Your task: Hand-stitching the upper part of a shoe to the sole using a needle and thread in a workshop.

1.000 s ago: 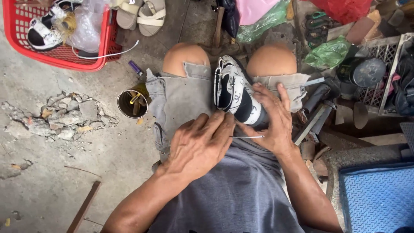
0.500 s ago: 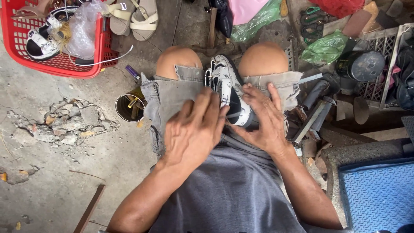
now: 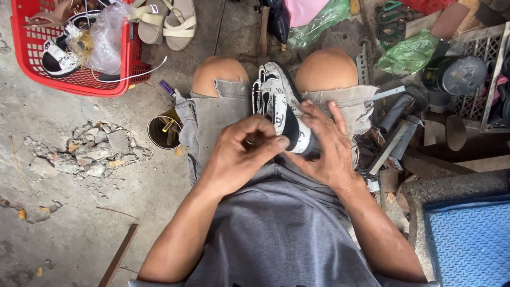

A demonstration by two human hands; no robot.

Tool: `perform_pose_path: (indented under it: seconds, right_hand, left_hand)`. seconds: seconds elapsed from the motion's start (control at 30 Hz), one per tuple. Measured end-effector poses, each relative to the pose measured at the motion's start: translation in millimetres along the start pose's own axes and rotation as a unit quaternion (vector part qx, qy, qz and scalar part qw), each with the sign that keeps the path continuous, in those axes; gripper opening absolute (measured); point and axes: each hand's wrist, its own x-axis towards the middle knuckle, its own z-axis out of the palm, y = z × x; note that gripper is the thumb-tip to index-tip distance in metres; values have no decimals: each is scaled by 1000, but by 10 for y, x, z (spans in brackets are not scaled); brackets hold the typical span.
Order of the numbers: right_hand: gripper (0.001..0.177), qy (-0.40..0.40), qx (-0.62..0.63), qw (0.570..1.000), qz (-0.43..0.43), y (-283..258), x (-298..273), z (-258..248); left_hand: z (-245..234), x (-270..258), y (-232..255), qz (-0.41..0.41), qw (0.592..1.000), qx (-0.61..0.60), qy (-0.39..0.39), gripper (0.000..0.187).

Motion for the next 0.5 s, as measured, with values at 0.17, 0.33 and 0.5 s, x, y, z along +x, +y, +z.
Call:
perform_pose_path:
  seconds: [0.17,0.33,0.5]
  right_hand:
    - [63,-6,-4,1000,8,-108,72,-8]
    - [66,-2,-1,1000,3,-60,33,-23]
    - [66,-8,-5,1000,11,-27,-11,-40]
  left_hand:
    - [49,24,-36,116,939,283,156,23]
    - [154,10,27,111,897,393,168,21]
    - [221,-120,63,96,847,519,61,20]
